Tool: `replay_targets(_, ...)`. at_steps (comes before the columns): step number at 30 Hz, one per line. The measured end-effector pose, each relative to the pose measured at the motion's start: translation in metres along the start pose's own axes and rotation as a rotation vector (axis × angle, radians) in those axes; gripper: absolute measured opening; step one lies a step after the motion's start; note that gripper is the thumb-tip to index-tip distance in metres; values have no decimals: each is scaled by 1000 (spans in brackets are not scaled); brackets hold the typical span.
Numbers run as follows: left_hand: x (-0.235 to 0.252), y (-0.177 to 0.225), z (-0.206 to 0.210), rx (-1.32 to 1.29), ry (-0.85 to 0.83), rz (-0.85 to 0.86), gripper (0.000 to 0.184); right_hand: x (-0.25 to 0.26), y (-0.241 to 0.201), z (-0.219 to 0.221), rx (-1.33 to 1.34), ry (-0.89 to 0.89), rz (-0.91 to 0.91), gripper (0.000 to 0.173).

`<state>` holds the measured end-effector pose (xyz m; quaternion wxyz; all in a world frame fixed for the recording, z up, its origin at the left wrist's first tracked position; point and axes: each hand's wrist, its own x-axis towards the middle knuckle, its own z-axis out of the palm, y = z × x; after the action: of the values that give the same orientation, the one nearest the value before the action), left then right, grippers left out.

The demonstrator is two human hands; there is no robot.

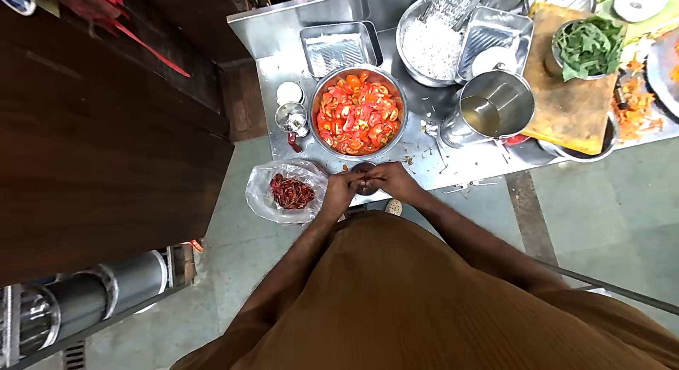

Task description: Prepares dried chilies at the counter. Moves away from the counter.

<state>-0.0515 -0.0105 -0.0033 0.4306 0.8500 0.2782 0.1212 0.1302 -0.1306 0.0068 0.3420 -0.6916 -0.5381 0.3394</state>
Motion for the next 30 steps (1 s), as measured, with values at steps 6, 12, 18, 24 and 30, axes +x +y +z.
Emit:
replay_targets(6,1,-6,-5,-122,7,-143,17,-2,-4,6,35,27,-76,21)
replay_targets(12,-1,0,-4,62,-37,-111,10,0,-7,12,24,49,-2,12)
replay_targets(18,-3,8,6,198,-99,-76,14,7,-3,10,-164,-191,-36,22)
replay_targets(24,-3,17,13,293,-234,-181,15,15,1,0,-310,-343,-83,34)
replay_targets(30,19,16,12,330,-280,-418,17,8,10,22,-552,-230,-221,33)
